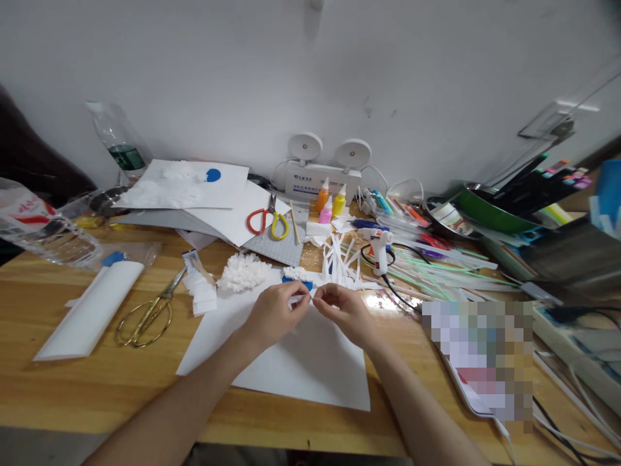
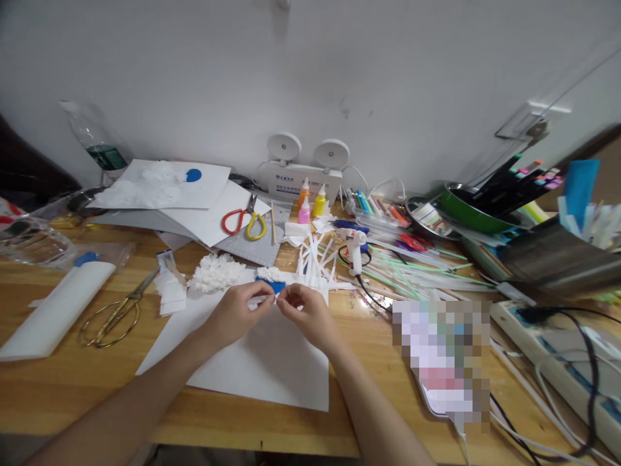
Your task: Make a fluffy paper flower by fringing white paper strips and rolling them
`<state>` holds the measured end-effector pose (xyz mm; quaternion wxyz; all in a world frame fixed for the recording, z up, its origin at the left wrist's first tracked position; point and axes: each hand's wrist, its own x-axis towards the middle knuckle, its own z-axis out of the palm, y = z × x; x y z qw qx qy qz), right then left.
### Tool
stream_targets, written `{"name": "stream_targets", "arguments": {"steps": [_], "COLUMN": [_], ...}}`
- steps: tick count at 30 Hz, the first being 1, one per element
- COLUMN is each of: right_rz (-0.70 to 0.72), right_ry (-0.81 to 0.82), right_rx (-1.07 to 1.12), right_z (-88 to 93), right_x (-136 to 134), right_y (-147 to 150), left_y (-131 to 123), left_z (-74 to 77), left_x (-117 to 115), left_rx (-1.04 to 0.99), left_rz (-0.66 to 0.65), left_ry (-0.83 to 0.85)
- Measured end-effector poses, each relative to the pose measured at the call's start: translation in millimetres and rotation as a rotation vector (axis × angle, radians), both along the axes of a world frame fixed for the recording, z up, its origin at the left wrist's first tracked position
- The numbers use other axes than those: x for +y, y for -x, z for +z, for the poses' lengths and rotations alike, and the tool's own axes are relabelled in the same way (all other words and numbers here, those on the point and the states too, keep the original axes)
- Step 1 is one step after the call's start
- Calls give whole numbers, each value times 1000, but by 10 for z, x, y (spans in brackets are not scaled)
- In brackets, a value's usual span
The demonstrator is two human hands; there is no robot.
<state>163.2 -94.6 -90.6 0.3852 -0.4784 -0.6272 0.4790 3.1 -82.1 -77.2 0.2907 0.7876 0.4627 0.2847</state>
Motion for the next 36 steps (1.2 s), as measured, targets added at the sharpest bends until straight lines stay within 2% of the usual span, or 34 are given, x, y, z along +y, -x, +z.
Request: {"name": "stream_targets", "arguments": {"steps": [13,26,36], "right_rz": [-45,-165,-271], "right_ry": [-72,-169,-399], "right_rx": [-65,-140,-240], "right_z": [-11,-14,22], "right_x": [-16,-21,-52], "right_y": [16,28,86], "left_y": [-12,-32,-38], "left_z": [-12,-16,32], "left_x": [-9,-15,-22], "left_rx": [-7,-68,-162], "left_rz": [-30,-27,-10], "left_ry": [-19,-20,19]}}
